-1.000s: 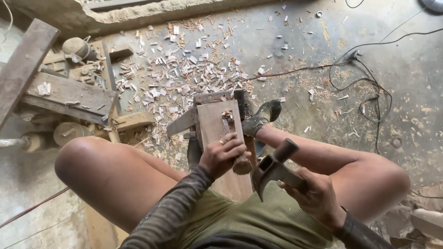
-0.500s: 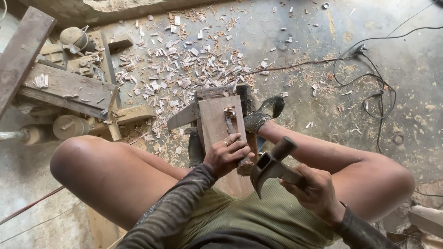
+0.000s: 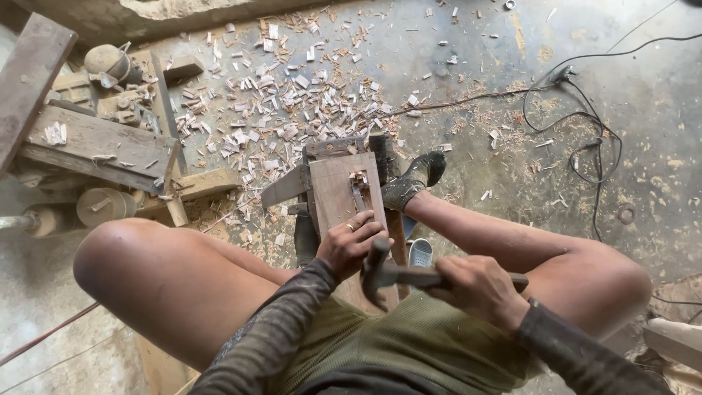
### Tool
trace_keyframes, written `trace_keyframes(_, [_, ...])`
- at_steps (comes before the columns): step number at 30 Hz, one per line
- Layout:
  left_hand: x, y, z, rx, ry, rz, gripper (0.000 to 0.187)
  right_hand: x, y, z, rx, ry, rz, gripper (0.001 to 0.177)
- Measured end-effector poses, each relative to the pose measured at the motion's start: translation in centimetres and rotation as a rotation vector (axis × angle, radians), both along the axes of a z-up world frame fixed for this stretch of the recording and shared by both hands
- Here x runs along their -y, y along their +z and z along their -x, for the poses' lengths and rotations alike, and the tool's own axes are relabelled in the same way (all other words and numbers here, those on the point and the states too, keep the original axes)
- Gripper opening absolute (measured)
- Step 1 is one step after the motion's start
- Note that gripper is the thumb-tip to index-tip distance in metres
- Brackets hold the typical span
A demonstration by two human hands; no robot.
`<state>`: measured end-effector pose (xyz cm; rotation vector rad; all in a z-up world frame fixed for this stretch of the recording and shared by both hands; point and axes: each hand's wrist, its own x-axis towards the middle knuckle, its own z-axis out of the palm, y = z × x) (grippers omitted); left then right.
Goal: Carving a mortise in a wooden workpiece using a hammer and chisel.
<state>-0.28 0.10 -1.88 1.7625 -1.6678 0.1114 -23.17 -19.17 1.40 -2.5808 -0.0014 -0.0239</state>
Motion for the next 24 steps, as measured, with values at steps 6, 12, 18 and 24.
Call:
trace_keyframes(6, [-0.4, -0.3, 0.5, 0.04, 0.0, -0.014, 0.017, -1.2, -0.5, 1.9, 0.416, 0.281, 0.014, 0.038])
trace_keyframes(12, [-0.1, -0.5, 0.2, 0.051, 0.025, -0.049, 0.016, -0.1, -0.5, -0.4, 0.132, 0.132, 0.304, 0.041])
trace_keyframes(18, [-0.1, -1.3, 0.3, 0.044, 0.032, -0.032, 0.016, 1.2, -4.6, 0.8, 0.526, 0.392, 0.252, 0.047])
trace_keyframes(24, [-0.5, -3.7, 0.5, 0.127, 0.009, -0.066, 0.018, -1.0, -0.3, 0.3, 0.254, 0.196, 0.274, 0.039])
